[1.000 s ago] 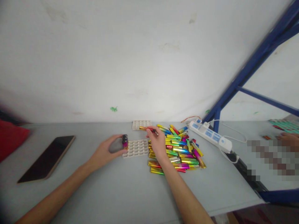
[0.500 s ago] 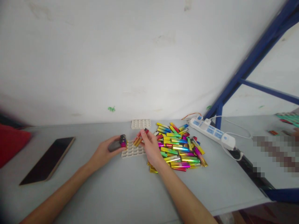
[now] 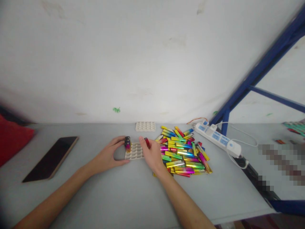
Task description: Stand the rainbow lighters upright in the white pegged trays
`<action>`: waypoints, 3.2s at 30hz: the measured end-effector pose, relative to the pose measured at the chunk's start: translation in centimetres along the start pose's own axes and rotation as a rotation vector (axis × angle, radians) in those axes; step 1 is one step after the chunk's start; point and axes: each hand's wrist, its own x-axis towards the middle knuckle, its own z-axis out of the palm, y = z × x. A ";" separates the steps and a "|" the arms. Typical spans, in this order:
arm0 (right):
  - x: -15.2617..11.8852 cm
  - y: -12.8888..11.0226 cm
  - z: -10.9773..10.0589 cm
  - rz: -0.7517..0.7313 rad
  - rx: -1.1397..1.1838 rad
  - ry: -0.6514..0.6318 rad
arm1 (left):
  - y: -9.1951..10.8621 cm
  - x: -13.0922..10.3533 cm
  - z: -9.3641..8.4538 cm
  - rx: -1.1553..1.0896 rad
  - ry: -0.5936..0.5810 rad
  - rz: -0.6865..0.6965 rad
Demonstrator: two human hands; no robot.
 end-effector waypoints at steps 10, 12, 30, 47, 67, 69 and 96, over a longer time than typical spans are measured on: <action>0.1 0.5 0.0 -0.111 -0.184 0.016 | 0.5 0.0 -0.2 -0.040 -0.001 0.010; -0.1 0.4 -0.1 -0.141 -0.218 -0.019 | 0.5 0.0 -0.2 -0.034 -0.007 0.009; -0.9 1.1 -0.2 -0.406 -0.475 -0.337 | 1.6 0.0 -1.0 -0.047 -0.039 0.025; -0.5 0.7 -0.3 -0.554 -0.755 -0.362 | 0.9 0.1 -1.0 -0.031 -0.041 0.035; 3.5 2.8 -10.6 -0.328 -0.879 -0.248 | -0.1 0.0 -0.8 0.011 -0.033 0.069; 3.6 2.7 -10.5 -0.332 -0.848 -0.197 | 0.0 0.0 -0.8 0.008 -0.031 0.071; 11.6 1.0 -11.2 -0.453 -0.911 -0.718 | -0.4 0.0 -0.3 -0.019 -0.031 0.072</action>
